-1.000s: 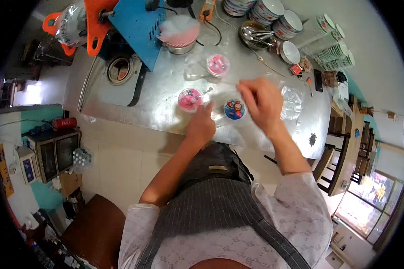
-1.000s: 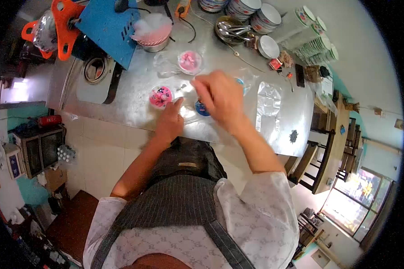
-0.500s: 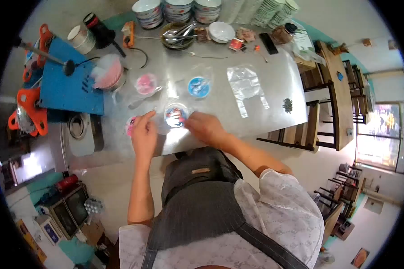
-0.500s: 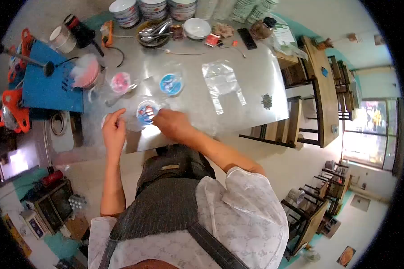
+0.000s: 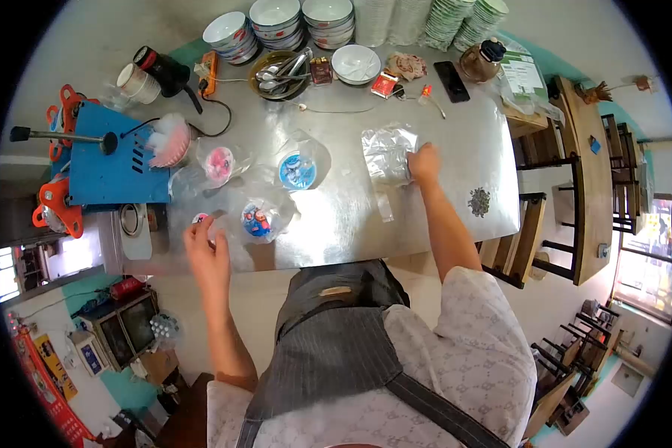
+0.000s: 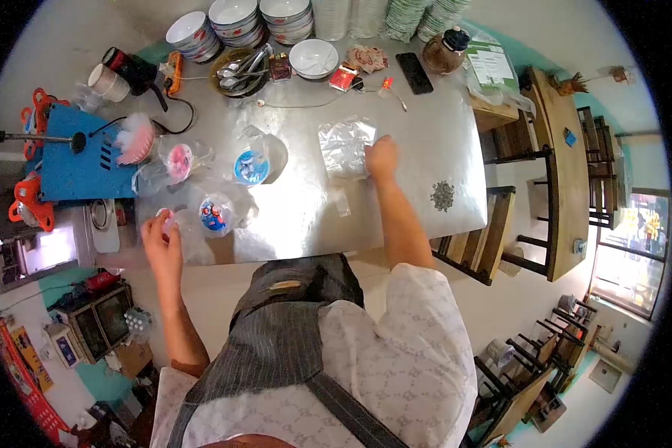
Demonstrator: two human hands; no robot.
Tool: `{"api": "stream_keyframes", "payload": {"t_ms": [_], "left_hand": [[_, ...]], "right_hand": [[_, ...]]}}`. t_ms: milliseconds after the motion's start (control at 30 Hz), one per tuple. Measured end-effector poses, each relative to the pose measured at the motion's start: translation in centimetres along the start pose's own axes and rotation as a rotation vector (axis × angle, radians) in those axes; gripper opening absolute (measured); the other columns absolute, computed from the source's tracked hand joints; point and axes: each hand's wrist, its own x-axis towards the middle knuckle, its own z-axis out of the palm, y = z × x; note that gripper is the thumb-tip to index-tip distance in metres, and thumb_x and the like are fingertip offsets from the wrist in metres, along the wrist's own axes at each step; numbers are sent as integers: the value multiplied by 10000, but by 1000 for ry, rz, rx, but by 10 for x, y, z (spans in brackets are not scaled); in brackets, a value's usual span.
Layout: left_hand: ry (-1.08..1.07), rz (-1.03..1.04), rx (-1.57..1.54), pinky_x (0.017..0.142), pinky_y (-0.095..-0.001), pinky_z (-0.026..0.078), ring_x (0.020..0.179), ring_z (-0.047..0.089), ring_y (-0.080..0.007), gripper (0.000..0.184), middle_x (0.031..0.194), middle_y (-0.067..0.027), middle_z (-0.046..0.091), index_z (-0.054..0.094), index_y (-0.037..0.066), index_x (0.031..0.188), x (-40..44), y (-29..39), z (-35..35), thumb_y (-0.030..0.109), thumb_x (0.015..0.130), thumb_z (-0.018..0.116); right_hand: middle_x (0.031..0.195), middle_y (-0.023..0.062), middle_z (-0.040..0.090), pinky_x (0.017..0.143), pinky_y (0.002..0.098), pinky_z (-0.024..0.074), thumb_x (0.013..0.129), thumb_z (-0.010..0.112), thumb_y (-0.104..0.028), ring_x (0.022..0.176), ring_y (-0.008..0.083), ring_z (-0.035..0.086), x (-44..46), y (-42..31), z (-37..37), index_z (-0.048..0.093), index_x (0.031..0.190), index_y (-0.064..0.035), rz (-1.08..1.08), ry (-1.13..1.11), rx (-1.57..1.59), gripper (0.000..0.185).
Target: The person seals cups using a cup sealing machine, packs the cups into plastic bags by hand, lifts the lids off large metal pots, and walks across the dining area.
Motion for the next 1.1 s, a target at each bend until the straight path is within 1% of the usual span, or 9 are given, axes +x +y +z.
{"api": "stream_keyframes", "payload": {"t_ms": [67,200,333,467,567,667,867,967,1100], "left_hand": [[270,170,202,794,-307,502,960,605,-237,270,1137,-105,589,692,62,1148,-10,11,6,42,889,619],[300,374,145,867,-319,502,1053,604,-266,278,1167,-120,596,682,46,1152,-35,49,21,25,881,627],[-146,347,-424,909,-360,487,1042,615,-265,284,1165,-131,635,678,18,1140,-50,89,80,59,859,672],[-578,77,-595,1077,-387,408,1296,497,-265,740,1380,-182,528,407,-5,1460,-39,101,168,235,851,752],[-1125,-292,-1111,1060,-382,422,1259,535,-262,598,1335,-165,573,483,-28,1392,-28,114,195,243,904,698],[-1173,-182,-1463,1008,-368,462,1132,611,-247,403,1153,-149,667,583,-39,1263,-41,120,198,211,952,635],[-648,-279,-1289,773,-301,552,815,651,-145,243,954,-89,687,634,-13,1091,-51,95,169,203,1024,544],[-429,-309,-1202,622,-279,532,659,598,-111,280,843,-54,651,628,-4,1073,-65,83,150,250,1042,515],[-242,-196,-1007,402,-259,408,433,446,-74,308,677,-3,556,616,16,1007,-71,46,108,293,1051,491]], "right_hand": [[877,248,670,765,491,527,789,722,-291,853,435,651,-2,9,25,610,977,53,188,-151,170,408],[872,249,667,772,459,535,756,724,-286,833,436,642,-5,18,16,616,993,46,207,-417,330,422],[967,132,713,810,368,548,889,658,-133,856,240,689,-30,-38,-117,631,1046,15,31,-633,1085,217],[1027,106,708,840,332,536,945,627,-80,905,205,680,-50,-73,-227,624,1088,18,-73,-865,1287,173],[1033,130,710,827,360,539,948,662,-129,903,233,675,-58,-66,-246,631,1073,20,-74,-929,1420,197],[951,138,716,770,326,543,937,651,-84,808,195,666,-56,-56,-245,626,987,33,-91,-861,1209,130],[734,47,623,566,278,475,930,650,-207,624,135,580,-105,-80,-217,612,843,13,413,-777,1244,239],[671,18,566,500,285,445,949,613,-229,558,111,528,-128,-114,-207,606,825,5,199,-622,956,265],[654,2,538,486,248,408,974,628,-301,547,84,485,-160,-168,-207,576,780,-34,135,-689,1123,334]]}}
